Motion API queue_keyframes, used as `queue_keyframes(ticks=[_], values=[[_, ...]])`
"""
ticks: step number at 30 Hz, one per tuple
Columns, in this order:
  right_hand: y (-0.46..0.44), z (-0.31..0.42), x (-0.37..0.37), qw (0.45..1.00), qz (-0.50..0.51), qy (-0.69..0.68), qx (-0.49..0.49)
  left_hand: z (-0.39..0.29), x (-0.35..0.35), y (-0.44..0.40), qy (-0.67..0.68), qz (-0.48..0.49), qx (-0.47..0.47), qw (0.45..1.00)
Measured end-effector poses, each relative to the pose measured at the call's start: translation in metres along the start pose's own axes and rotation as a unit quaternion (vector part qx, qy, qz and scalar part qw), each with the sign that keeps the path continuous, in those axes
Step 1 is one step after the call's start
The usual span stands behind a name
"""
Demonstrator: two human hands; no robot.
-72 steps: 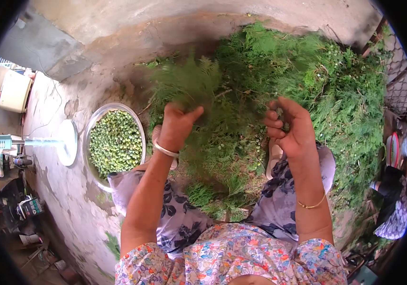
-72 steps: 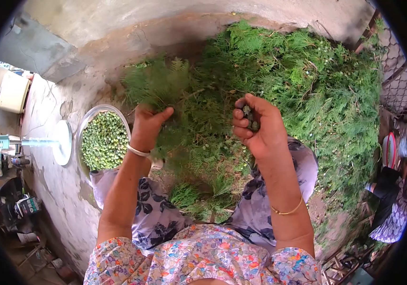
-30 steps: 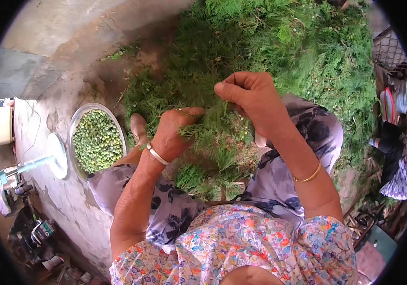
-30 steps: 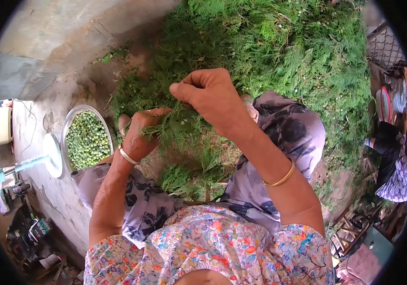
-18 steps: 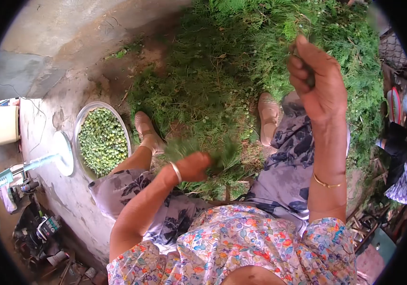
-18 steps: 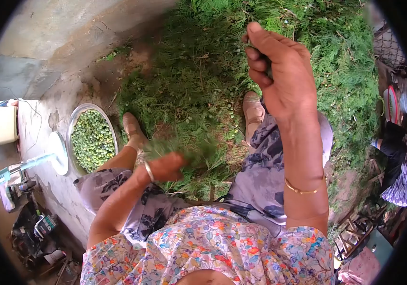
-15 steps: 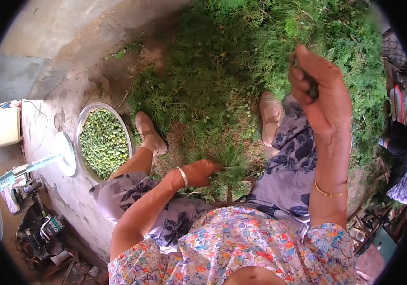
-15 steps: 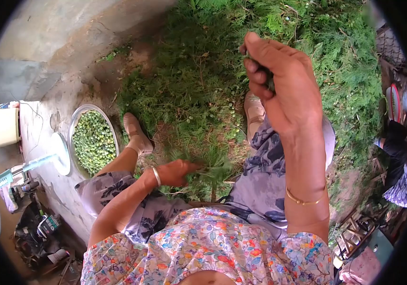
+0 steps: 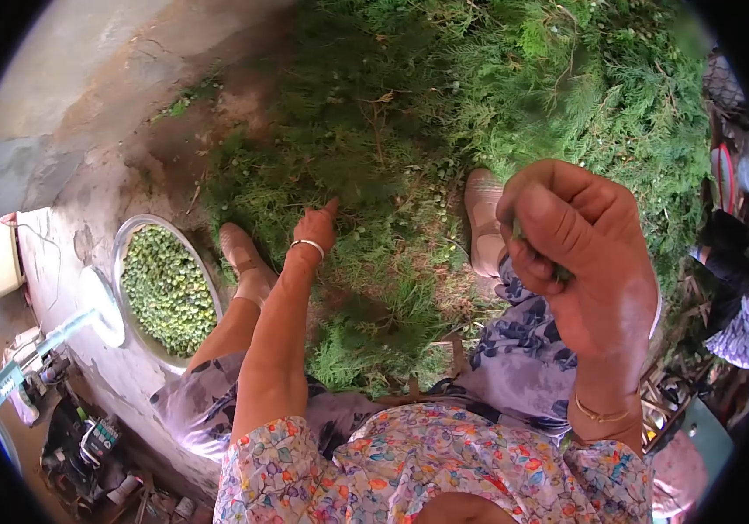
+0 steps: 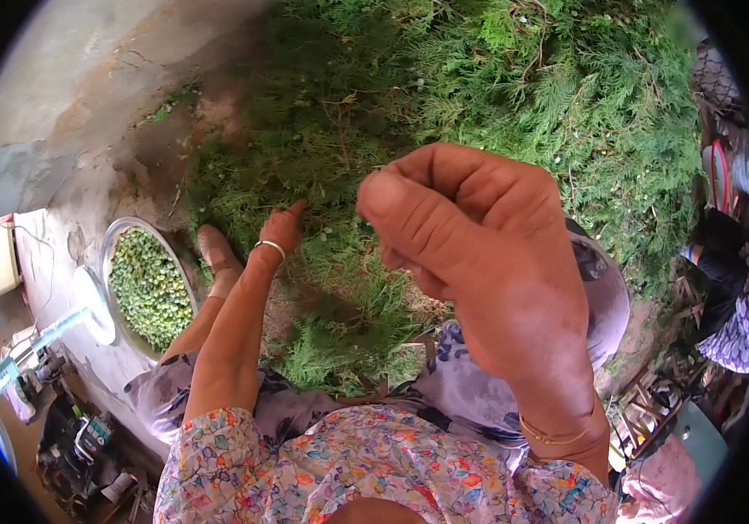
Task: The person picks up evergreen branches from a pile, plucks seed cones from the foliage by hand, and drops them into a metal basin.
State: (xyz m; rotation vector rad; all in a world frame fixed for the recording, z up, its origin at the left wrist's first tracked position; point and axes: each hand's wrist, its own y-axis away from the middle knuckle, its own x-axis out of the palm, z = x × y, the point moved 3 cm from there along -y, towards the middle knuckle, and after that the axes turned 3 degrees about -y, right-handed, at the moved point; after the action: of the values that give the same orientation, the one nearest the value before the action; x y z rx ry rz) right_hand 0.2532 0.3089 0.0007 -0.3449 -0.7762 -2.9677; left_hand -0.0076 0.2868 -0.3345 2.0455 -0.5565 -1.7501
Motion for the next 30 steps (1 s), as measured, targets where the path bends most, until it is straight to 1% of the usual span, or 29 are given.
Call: queue_keyframes(ticks=[3,5,6,8,9,10,12,13,14,15,16,17,19,20,22,23,24,26,27,28,30], values=[[-0.004,-0.002,0.001,0.999,-0.029,0.011,0.020,-0.005,0.024,-0.010,0.019,0.006,0.023,1.000],[-0.006,-0.003,0.002,1.000,0.008,0.018,0.024,-0.009,0.025,-0.006,-0.038,0.008,-0.021,0.999],[-0.006,-0.003,0.001,1.000,0.008,0.017,0.025,-0.008,0.023,-0.003,-0.039,0.009,-0.022,0.999],[-0.007,-0.006,0.003,0.997,0.051,-0.041,0.046,-0.012,-0.006,0.011,0.019,-0.069,0.012,0.997],[-0.006,-0.007,0.003,0.997,0.056,-0.044,0.043,-0.014,-0.023,0.017,0.073,-0.083,0.003,0.994],[-0.006,-0.008,0.003,0.996,0.060,-0.051,0.051,-0.014,-0.038,0.023,0.070,-0.089,0.000,0.994],[-0.006,-0.008,0.005,0.994,0.070,-0.059,0.051,-0.012,-0.065,0.031,0.120,-0.117,0.027,0.986],[-0.006,-0.008,0.006,0.992,0.072,-0.080,0.059,-0.010,-0.077,0.034,0.163,-0.139,0.056,0.975],[-0.006,-0.009,0.008,0.990,0.075,-0.100,0.066,-0.005,-0.087,0.036,0.158,-0.149,0.054,0.975],[-0.006,-0.012,0.010,0.991,0.082,-0.094,0.048,-0.001,-0.096,0.036,0.260,-0.106,0.061,0.958],[-0.006,-0.013,0.011,0.990,0.092,-0.096,0.038,0.002,-0.105,0.038,0.358,-0.062,0.070,0.929],[-0.006,-0.015,0.010,0.990,0.099,-0.092,0.046,-0.003,-0.128,0.049,0.352,-0.076,0.071,0.930],[-0.007,-0.017,0.014,0.990,0.103,-0.082,0.054,-0.016,-0.167,0.079,0.454,-0.013,0.033,0.890],[-0.006,-0.017,0.018,0.989,0.113,-0.083,0.044,-0.023,-0.185,0.095,0.450,-0.026,0.034,0.892],[-0.005,-0.019,0.027,0.991,0.132,-0.036,0.014,-0.032,-0.214,0.125,0.469,-0.076,0.023,0.880],[-0.004,-0.020,0.032,0.990,0.143,-0.009,0.003,-0.034,-0.222,0.136,0.473,-0.118,0.013,0.873],[-0.004,-0.023,0.037,0.989,0.150,-0.008,-0.005,-0.037,-0.229,0.145,0.471,-0.129,0.014,0.872],[-0.004,-0.030,0.048,0.984,0.174,0.028,-0.016,-0.040,-0.241,0.163,0.461,-0.185,-0.012,0.868],[-0.004,-0.033,0.053,0.987,0.156,0.042,-0.014,-0.046,-0.247,0.171,0.462,-0.200,-0.031,0.864],[-0.006,-0.037,0.059,0.986,0.159,0.045,-0.019,-0.046,-0.246,0.174,0.464,-0.206,-0.029,0.861],[-0.010,-0.042,0.066,0.989,0.141,0.024,-0.023,-0.044,-0.242,0.174,0.442,-0.264,0.003,0.857]])
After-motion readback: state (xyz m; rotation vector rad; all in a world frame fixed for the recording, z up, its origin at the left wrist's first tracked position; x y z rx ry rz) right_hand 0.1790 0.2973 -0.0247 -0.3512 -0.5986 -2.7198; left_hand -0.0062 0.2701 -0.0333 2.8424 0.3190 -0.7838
